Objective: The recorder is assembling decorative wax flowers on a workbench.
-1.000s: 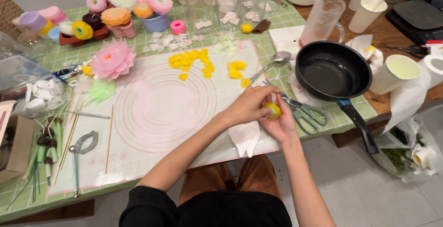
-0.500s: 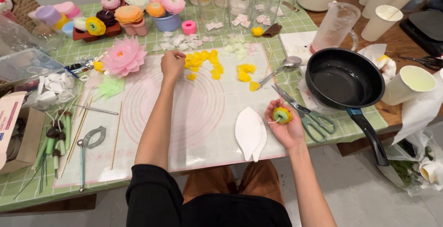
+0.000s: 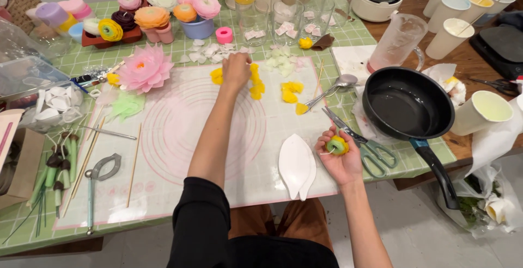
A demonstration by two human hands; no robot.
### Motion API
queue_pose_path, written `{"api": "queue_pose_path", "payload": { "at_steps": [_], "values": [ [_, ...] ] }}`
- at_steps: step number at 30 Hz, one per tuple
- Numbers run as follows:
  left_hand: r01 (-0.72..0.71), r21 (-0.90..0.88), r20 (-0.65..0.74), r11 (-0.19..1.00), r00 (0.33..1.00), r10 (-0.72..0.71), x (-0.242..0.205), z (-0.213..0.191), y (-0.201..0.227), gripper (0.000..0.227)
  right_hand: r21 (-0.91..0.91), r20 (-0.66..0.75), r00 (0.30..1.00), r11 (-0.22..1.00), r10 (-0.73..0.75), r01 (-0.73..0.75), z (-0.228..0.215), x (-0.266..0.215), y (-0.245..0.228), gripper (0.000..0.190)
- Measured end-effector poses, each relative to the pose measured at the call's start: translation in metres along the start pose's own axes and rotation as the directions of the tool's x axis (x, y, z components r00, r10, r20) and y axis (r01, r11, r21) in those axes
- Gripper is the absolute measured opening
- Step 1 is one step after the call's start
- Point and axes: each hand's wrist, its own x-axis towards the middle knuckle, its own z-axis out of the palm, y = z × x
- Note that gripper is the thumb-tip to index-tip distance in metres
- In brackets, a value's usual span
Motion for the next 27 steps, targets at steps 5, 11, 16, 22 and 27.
{"api": "queue_pose_path", "payload": {
  "at_steps": [5, 11, 16, 22, 27],
  "values": [
    [-0.046, -0.022, 0.163, 0.999, 0.985, 0.049, 0.007, 0.011, 0.002, 0.023, -0.034, -0.054, 0.998, 0.999, -0.016, 0.014, 0.001, 0.0, 0.001, 0.02],
    [0.001, -0.041, 0.228, 0.999, 0.974, 0.009, 0.012, -0.018, -0.013, 0.021, -0.154, -0.005, 1.0, 0.988, 0.007, -0.008, 0.001, 0.0, 0.002, 0.02],
    [0.086, -0.092, 0.18, 0.992, 0.981, -0.068, 0.022, -0.003, -0.031, 0.023, -0.139, 0.119, 0.99, 0.988, 0.077, -0.06, 0.001, -0.001, 0.002, 0.024],
    [0.101, 0.016, 0.228, 0.995, 0.968, -0.102, 0.022, -0.001, 0.011, 0.015, -0.23, 0.049, 0.998, 0.973, 0.036, -0.024, -0.003, 0.0, 0.004, 0.031],
    [0.153, 0.258, 0.283, 0.954, 0.932, -0.226, 0.041, 0.016, 0.019, 0.042, -0.299, 0.034, 0.999, 0.954, 0.019, -0.008, 0.007, -0.002, 0.009, 0.043]
  ]
}}
